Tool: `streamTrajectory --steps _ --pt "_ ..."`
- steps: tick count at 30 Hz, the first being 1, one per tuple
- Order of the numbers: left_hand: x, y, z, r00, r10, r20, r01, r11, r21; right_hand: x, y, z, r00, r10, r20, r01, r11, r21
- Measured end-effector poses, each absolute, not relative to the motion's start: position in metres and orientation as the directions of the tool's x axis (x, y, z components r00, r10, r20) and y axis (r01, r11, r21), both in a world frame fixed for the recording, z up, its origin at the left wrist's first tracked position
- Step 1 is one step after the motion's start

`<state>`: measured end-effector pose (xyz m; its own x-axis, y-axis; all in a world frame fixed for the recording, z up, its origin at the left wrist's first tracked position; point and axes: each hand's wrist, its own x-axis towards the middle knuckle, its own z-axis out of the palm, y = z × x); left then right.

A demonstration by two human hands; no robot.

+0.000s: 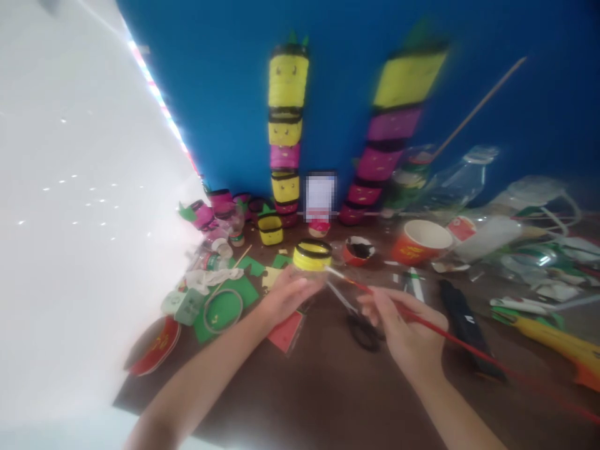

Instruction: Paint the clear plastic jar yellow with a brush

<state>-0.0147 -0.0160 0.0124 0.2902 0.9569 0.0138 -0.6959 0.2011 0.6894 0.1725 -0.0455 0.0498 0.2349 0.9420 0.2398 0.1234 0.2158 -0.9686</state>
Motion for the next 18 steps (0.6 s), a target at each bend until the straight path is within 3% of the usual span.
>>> streamTrajectory --steps 4,11,18 --pt "-0.02 -0.014 0.005 0.332 0.943 -0.033 -0.73 0.28 0.623 0.181 -0.038 0.045 0.273 0.935 0.226 0.076 0.213 -0.974" --pt "-0.026 -0.011 0.001 0.473 0.875 -0.098 -0.759 0.462 0.459 0.189 -0.027 0.042 0.248 0.961 0.122 -0.269 0.189 -0.944" --pt "-0.027 -0.013 0.006 0.531 0.841 -0.104 -0.74 0.521 0.426 0.18 -0.033 0.041 0.14 0.987 0.084 -0.273 0.12 -0.954"
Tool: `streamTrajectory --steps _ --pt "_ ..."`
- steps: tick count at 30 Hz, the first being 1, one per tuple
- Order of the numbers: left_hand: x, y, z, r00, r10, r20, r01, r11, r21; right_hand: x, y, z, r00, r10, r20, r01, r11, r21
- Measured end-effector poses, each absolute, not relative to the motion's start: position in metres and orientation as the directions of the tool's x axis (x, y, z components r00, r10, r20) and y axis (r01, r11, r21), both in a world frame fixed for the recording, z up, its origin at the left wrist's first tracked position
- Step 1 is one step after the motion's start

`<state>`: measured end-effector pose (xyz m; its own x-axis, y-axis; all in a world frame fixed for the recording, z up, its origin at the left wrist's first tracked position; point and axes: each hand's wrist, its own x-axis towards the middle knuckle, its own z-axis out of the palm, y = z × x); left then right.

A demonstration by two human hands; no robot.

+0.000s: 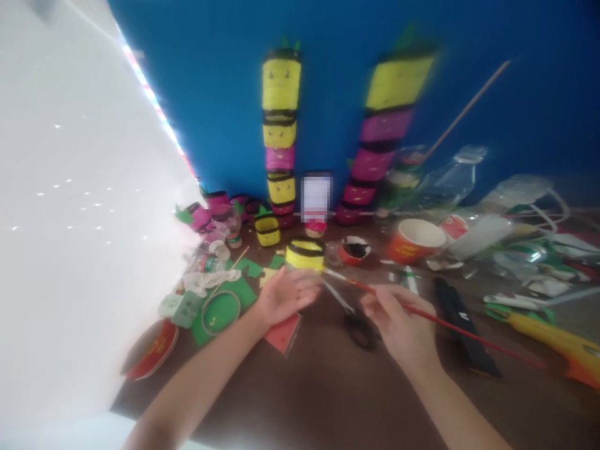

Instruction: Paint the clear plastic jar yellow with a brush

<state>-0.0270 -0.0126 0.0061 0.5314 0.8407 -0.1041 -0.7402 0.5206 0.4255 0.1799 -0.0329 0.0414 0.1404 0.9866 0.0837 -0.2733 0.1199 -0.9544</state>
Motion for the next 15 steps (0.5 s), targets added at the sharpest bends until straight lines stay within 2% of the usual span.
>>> streamTrajectory --steps 8,15 --pt "-0.0313 -0.0129 0.0084 0.584 0.799 -0.141 -0.718 0.59 0.369 0.1837 -0.0294 0.0416 0.196 0.977 0.089 -0.296 0.146 -0.944" --pt "-0.0309 -0.0128 0.0091 0.592 0.789 -0.162 -0.692 0.602 0.4 0.1833 -0.0339 0.04 0.103 0.99 0.093 -0.273 0.118 -0.955"
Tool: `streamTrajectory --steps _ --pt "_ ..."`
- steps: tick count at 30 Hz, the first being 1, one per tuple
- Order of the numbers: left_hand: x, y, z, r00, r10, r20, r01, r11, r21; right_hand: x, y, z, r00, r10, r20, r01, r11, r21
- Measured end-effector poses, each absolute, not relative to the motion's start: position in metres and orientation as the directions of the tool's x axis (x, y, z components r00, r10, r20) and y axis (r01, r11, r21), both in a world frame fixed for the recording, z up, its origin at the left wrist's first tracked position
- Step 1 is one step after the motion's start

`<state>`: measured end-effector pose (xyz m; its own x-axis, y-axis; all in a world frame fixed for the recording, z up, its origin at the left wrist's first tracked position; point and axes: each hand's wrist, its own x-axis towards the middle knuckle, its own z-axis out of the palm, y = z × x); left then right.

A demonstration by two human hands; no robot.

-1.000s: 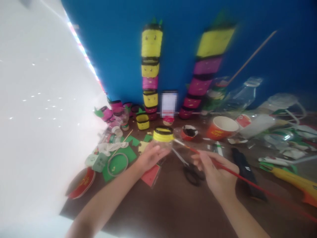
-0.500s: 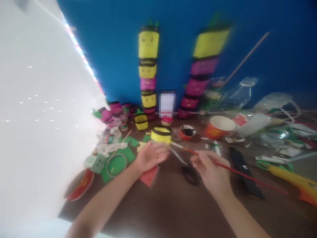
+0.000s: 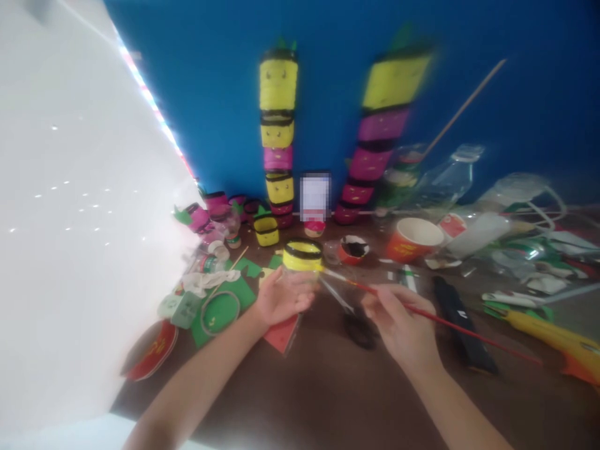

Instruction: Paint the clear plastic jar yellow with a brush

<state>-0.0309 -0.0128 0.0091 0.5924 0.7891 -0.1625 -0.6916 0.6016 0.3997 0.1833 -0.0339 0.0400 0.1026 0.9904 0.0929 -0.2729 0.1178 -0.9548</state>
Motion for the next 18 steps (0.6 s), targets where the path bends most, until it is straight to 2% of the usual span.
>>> streamTrajectory --steps 11,18 --pt "-0.034 -0.013 0.006 0.615 0.777 -0.13 -0.685 0.609 0.4 0.184 -0.031 0.046 0.168 0.982 0.092 -0.332 0.144 -0.932" --pt "-0.031 -0.013 0.007 0.647 0.753 -0.118 -0.656 0.629 0.417 0.187 -0.037 0.057 0.035 0.995 0.095 -0.31 0.101 -0.945"
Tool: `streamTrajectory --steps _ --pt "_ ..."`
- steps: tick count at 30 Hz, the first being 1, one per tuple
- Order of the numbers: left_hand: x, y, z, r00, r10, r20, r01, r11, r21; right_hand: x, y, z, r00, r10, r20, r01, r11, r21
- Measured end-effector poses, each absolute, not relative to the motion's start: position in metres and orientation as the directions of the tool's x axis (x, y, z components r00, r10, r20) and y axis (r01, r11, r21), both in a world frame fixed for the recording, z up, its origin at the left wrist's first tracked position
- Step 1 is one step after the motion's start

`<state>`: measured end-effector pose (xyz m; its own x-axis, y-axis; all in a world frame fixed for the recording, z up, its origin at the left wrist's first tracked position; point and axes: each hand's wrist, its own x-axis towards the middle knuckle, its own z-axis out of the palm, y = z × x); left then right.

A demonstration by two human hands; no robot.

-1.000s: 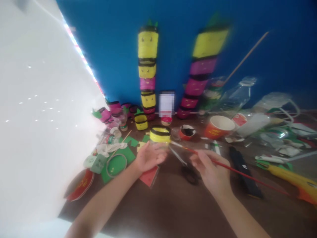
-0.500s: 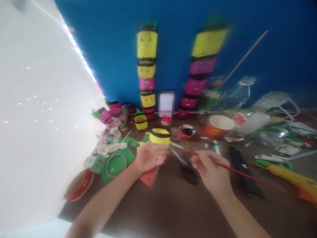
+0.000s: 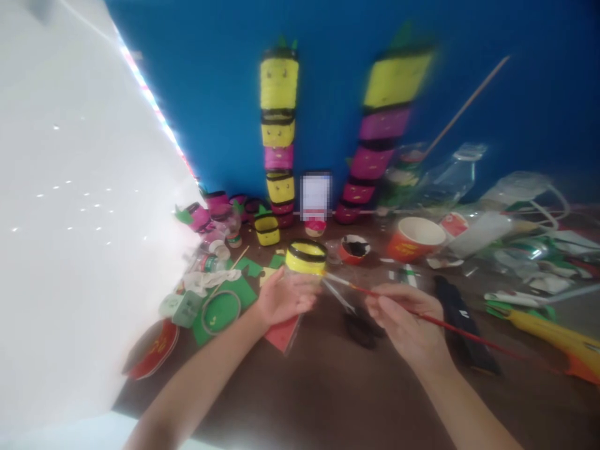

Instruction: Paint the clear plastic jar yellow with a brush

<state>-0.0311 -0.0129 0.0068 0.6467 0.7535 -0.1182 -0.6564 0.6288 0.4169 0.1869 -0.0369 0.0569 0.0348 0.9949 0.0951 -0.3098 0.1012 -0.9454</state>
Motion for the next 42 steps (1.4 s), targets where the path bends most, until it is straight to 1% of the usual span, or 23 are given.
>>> streamTrajectory --steps 6,9,13,16,22,30,34,38,42 --pt "-0.032 -0.013 0.005 0.661 0.74 -0.119 -0.644 0.642 0.417 0.183 -0.037 0.054 0.032 0.997 0.07 -0.327 0.076 -0.942" --pt "-0.032 -0.012 0.003 0.675 0.731 -0.101 -0.645 0.652 0.399 0.184 -0.036 0.053 0.043 0.996 0.081 -0.291 0.09 -0.952" --pt "-0.033 -0.012 0.001 0.678 0.724 -0.129 -0.633 0.663 0.4 0.184 -0.036 0.052 0.059 0.993 0.105 -0.256 0.116 -0.96" --pt "-0.033 -0.012 0.002 0.672 0.726 -0.148 -0.626 0.663 0.409 0.184 -0.035 0.052 0.059 0.991 0.121 -0.267 0.132 -0.955" --pt "-0.033 -0.012 0.001 0.672 0.729 -0.131 -0.628 0.655 0.421 0.186 -0.033 0.049 0.05 0.987 0.154 -0.28 0.162 -0.946" --pt "-0.033 -0.011 -0.002 0.668 0.737 -0.102 -0.64 0.639 0.427 0.189 -0.03 0.046 0.078 0.988 0.132 -0.246 0.148 -0.958" --pt "-0.035 -0.011 -0.003 0.672 0.732 -0.113 -0.637 0.649 0.416 0.192 -0.028 0.044 0.077 0.986 0.15 -0.253 0.165 -0.953" --pt "-0.036 -0.012 -0.001 0.637 0.757 -0.145 -0.667 0.636 0.388 0.197 -0.023 0.037 0.102 0.985 0.139 -0.216 0.158 -0.963" --pt "-0.035 -0.013 0.008 0.541 0.824 -0.168 -0.757 0.564 0.33 0.199 -0.014 0.032 0.168 0.981 0.098 -0.201 0.131 -0.971"
